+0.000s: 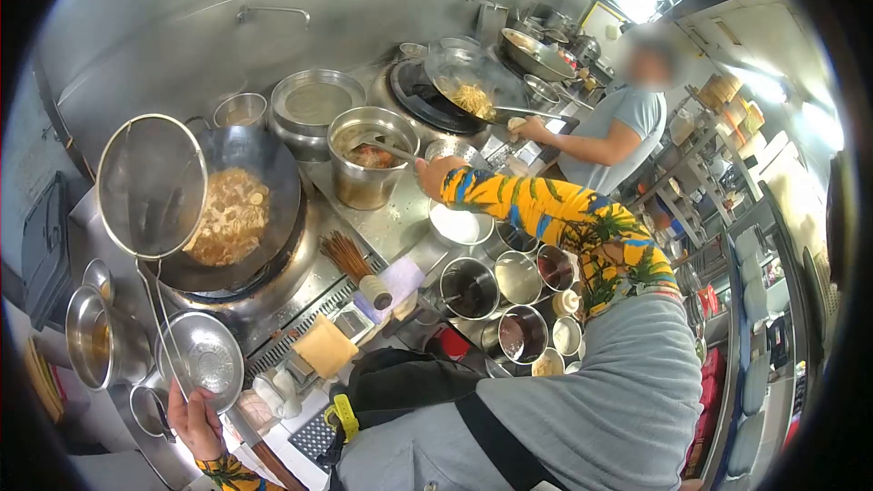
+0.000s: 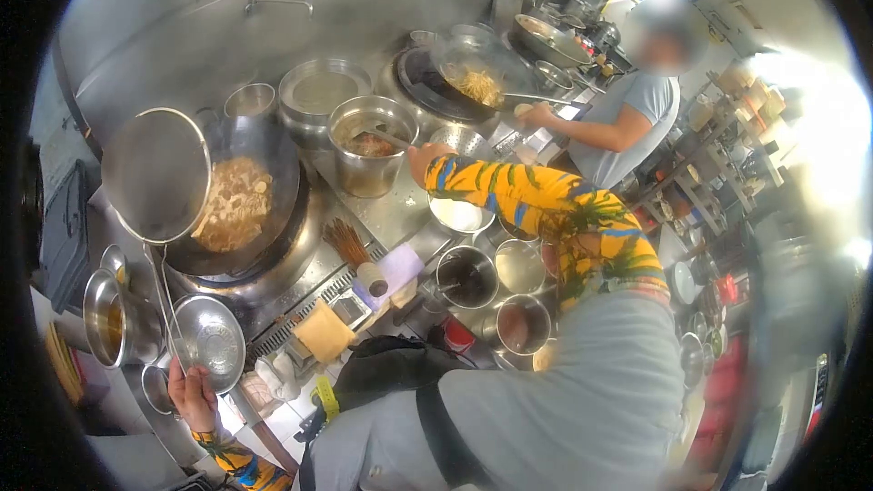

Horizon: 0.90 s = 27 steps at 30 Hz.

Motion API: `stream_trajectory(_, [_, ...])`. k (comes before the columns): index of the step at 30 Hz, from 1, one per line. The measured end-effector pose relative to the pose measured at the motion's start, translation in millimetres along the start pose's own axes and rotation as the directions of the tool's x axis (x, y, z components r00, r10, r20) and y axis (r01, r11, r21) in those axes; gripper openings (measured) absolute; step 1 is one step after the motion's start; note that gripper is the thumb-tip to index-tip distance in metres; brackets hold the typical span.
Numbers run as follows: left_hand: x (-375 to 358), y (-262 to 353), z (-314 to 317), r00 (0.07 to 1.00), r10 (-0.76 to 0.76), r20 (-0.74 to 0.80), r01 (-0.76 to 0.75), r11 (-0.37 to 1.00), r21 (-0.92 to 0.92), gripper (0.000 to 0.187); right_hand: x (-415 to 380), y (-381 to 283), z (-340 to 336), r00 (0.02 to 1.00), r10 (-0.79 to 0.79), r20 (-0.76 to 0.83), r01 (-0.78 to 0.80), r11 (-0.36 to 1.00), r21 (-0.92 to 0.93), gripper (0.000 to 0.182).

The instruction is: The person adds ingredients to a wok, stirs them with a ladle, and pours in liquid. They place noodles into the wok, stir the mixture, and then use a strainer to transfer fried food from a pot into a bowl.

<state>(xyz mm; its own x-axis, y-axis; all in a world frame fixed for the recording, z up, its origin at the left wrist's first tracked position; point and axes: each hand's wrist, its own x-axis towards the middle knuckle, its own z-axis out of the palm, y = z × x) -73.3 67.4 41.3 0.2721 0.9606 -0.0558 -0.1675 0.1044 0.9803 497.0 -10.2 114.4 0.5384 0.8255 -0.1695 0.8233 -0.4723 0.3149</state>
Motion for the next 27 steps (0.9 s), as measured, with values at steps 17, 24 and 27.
stream_trajectory(17, [-18, -58, 162, 0.963, 0.061, 0.262, -0.154, 0.924, 0.351, 0.041, 25, 19, -16, 0.940, -0.200, 0.275, 0.248, 0.956, -0.155, 0.055])
stream_trajectory(24, [-18, -59, 177, 0.948, 0.178, 0.263, -0.278, 0.866, 0.417, 0.039, -20, 43, -71, 0.951, -0.101, 0.293, -0.049, 0.884, 0.464, 0.027])
stream_trajectory(27, [-19, -62, 181, 0.952, 0.176, 0.249, -0.271, 0.864, 0.425, 0.039, -19, 65, -65, 0.928, -0.210, 0.307, -0.005, 0.819, 0.574, 0.045])
